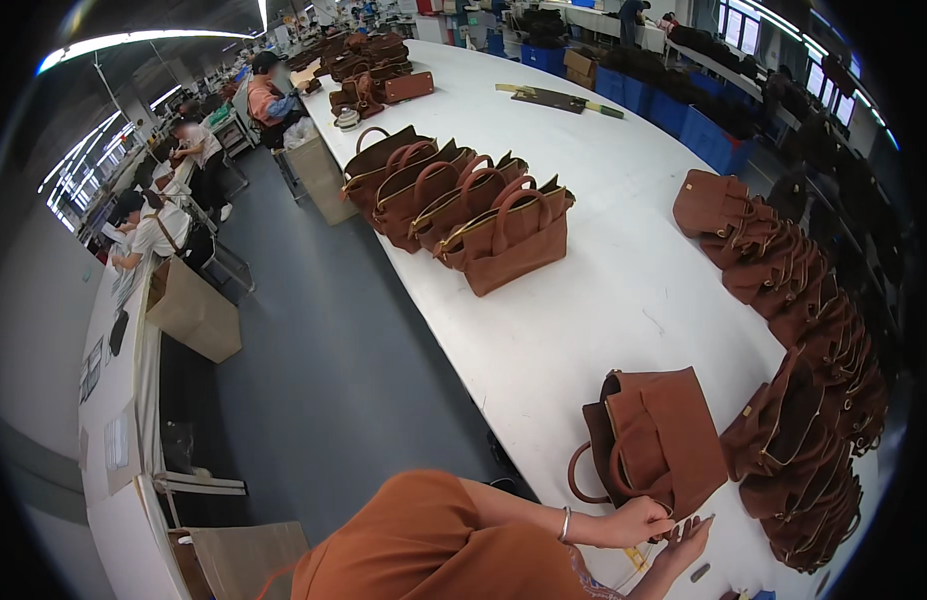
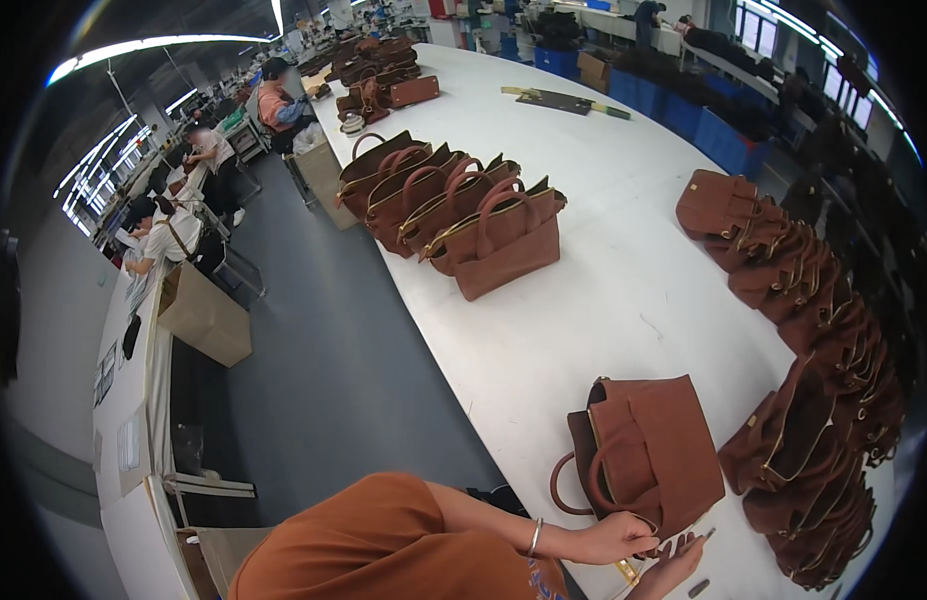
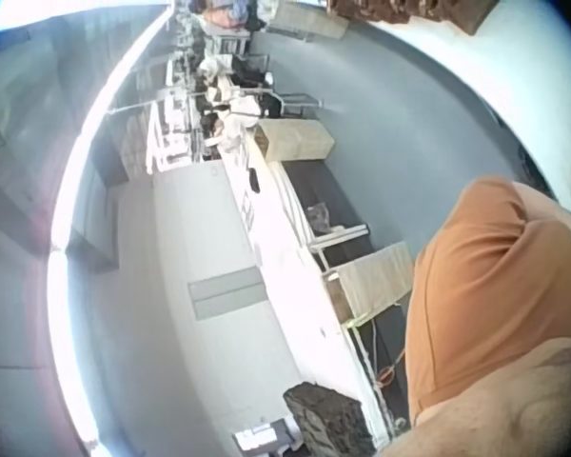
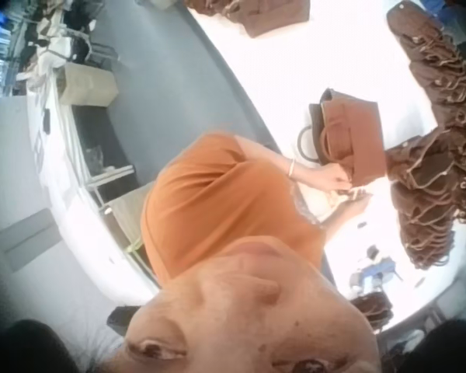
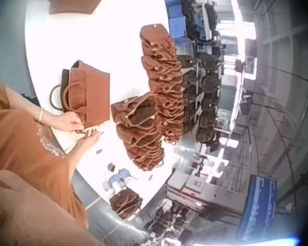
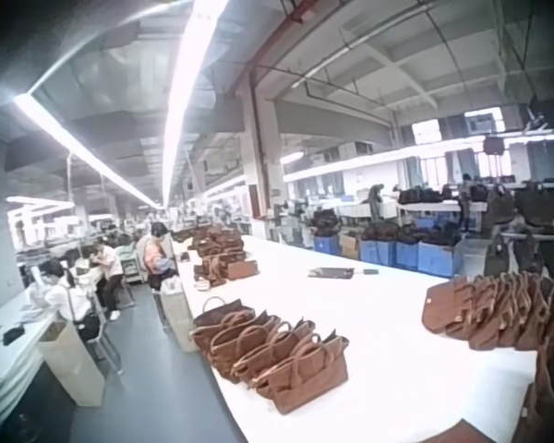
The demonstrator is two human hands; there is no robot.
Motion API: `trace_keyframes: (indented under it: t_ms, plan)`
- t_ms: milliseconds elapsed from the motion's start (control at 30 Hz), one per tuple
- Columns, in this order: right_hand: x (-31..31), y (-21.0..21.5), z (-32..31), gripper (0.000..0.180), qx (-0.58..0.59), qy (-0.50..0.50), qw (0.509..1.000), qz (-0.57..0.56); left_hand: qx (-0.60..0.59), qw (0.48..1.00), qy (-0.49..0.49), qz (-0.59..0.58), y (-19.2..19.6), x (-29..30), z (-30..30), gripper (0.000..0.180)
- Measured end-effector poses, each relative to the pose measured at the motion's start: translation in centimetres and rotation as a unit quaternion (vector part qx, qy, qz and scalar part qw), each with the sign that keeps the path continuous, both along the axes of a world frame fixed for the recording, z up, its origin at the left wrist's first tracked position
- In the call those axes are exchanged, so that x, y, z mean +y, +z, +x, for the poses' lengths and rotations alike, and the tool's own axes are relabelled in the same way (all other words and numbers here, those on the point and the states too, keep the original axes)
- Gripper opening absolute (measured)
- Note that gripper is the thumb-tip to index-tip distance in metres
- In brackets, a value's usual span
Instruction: The person attaches a metal zipper pull to a brown handbag using a small hammer and a punch tool. They then use a green-handled tool to adjust the zipper mechanism and secure the hardware on the bag's exterior.
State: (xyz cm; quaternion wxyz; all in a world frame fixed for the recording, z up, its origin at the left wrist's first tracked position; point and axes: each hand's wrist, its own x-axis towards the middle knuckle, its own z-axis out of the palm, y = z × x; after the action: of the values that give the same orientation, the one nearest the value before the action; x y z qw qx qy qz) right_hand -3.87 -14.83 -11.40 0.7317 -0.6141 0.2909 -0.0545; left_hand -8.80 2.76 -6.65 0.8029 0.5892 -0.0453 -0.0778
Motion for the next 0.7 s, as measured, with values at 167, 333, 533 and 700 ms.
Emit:
trace_keyframes:
  t_ms: [167,333,533,700]
  plan:
    - [1.4,-1.7,0.0,0.055,0.003,0.019,0.985,0.171,-0.043,0.998,-0.006,0.048,-1.1,1.9,0.5,0.036]
    - [6.6,-1.1,2.6,0.053,-0.004,-0.004,0.962,0.272,-0.068,0.991,0.013,0.111,-2.0,3.9,0.8,0.032]
    - [6.4,-8.4,8.8,0.038,-0.062,0.173,0.942,0.28,-0.049,0.986,0.062,0.144,-3.1,6.3,2.5,0.028]
    - [6.3,-8.8,9.2,0.032,-0.062,0.104,0.978,0.168,0.018,0.99,0.048,0.128,-5.6,5.4,4.0,0.031]
